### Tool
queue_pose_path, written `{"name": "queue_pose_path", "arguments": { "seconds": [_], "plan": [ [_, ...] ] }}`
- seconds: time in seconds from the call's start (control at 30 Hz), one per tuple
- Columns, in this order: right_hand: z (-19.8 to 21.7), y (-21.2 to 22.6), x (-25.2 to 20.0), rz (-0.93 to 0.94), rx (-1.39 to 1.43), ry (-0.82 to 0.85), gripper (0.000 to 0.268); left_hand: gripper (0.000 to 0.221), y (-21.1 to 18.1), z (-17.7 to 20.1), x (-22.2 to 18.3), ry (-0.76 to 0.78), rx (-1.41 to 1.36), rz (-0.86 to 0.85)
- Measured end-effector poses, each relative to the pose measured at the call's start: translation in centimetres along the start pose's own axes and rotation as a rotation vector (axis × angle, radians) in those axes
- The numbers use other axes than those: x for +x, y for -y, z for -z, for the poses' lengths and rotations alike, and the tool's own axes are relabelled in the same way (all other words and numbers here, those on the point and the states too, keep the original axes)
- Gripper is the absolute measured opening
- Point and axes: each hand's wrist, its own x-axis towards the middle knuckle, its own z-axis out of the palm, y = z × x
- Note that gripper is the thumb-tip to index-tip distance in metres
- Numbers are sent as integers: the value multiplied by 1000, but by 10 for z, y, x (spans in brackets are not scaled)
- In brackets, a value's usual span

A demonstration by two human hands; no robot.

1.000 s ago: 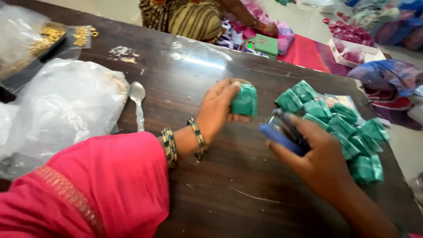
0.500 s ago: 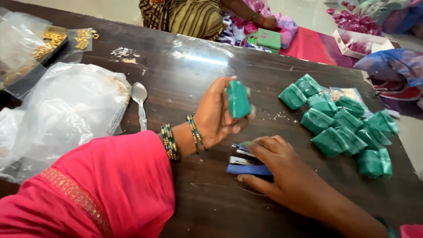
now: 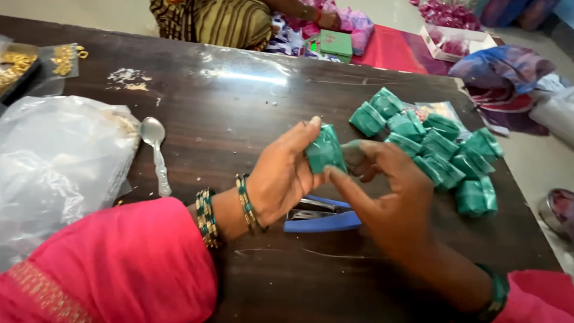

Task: The person fills small green plastic packets with items from a bowl, folds the tops over, and staples them shut using a small blue stapler.

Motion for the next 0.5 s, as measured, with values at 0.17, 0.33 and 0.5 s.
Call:
{"name": "queue_pose_path", "arguments": {
  "seconds": [0.17,0.33,0.5],
  "plan": [
    [10,-14,8,-221,93,38,17,24,-9,-17,-2,-43,196,1],
    [16,-42,19,-74,-115,187,17,24,-9,24,19,-175,659,-328],
    [15,-61,18,-96,-195,326,18,18,-8,26,17,-252,1092,-324]
  ]
}}
